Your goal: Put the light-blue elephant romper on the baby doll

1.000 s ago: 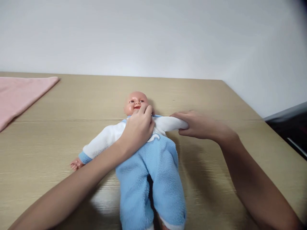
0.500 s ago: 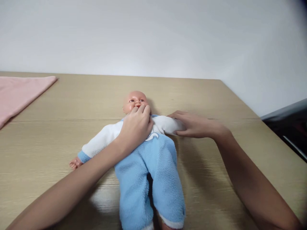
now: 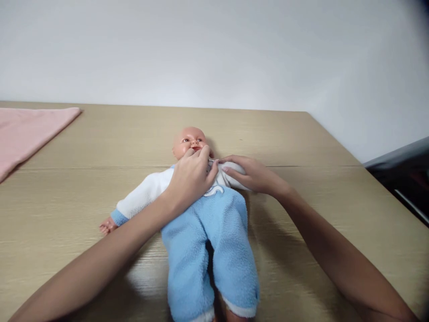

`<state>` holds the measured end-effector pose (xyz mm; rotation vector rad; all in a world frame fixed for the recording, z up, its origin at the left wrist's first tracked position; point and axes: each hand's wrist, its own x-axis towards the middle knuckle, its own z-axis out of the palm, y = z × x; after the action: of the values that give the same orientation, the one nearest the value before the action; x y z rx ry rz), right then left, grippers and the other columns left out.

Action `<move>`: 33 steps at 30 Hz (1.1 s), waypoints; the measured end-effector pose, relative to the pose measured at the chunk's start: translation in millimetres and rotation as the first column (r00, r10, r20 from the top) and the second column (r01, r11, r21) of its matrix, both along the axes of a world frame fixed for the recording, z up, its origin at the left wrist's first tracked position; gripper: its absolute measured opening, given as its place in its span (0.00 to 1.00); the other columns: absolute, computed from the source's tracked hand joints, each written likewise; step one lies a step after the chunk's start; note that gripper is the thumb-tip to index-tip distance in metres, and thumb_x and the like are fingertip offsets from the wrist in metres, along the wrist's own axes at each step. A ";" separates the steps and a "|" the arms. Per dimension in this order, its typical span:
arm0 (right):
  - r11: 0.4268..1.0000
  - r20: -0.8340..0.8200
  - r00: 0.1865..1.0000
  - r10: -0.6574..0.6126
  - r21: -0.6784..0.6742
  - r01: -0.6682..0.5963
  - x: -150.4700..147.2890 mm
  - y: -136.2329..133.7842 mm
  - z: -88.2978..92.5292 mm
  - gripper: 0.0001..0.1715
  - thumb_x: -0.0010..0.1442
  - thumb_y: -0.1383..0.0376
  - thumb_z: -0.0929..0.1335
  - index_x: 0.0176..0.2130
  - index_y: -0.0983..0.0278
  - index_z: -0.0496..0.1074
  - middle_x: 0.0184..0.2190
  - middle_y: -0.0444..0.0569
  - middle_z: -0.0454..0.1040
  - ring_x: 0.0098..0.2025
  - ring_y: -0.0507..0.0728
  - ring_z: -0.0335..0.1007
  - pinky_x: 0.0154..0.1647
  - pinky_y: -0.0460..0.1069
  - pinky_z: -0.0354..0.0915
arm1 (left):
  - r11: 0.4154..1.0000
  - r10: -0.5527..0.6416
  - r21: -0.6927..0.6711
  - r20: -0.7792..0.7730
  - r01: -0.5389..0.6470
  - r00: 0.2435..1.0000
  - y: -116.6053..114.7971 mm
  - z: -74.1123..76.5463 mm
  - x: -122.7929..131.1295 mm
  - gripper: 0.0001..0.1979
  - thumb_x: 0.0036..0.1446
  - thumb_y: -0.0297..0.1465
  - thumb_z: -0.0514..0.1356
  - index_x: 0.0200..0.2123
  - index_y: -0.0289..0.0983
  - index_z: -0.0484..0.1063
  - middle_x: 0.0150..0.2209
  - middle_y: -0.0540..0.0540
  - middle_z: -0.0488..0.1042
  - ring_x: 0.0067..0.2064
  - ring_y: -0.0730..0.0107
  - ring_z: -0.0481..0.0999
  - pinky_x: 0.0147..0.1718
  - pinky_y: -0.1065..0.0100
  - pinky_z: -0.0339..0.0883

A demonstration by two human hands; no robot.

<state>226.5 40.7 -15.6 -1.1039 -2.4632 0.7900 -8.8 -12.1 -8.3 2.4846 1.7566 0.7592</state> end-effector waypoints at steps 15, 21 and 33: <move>0.990 -0.089 0.990 -0.106 -0.104 0.096 -3.4 4.3 -13.3 0.18 0.73 0.51 0.71 0.54 0.59 0.75 0.55 0.53 0.84 0.59 0.64 0.81 0.63 0.58 0.72 | 1.000 -0.004 0.025 0.000 0.004 1.000 1.8 -2.8 1.4 0.07 0.77 0.33 0.59 0.51 0.37 0.74 0.45 0.36 0.84 0.56 0.43 0.78 0.53 0.50 0.75; 0.996 -0.018 0.996 0.084 -0.020 -0.085 -6.1 7.2 -15.1 0.19 0.68 0.61 0.70 0.56 0.59 0.80 0.57 0.56 0.85 0.61 0.68 0.80 0.67 0.62 0.72 | 0.999 -0.019 0.028 -0.030 0.020 0.999 0.8 -5.5 2.0 0.06 0.76 0.31 0.59 0.51 0.37 0.74 0.47 0.36 0.84 0.57 0.43 0.77 0.53 0.50 0.76; 0.964 -0.142 0.978 0.150 -0.199 -0.177 2.1 17.7 -26.5 0.34 0.64 0.64 0.70 0.68 0.60 0.71 0.68 0.54 0.78 0.71 0.66 0.74 0.77 0.64 0.67 | 0.999 -0.022 0.026 -0.039 0.023 0.999 2.4 -7.0 2.1 0.06 0.77 0.31 0.59 0.48 0.37 0.75 0.46 0.36 0.85 0.54 0.43 0.78 0.53 0.50 0.75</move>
<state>228.5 58.4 -42.2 -0.8937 -2.4298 1.1574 -6.7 -9.7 -15.3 2.5489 1.7384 0.7419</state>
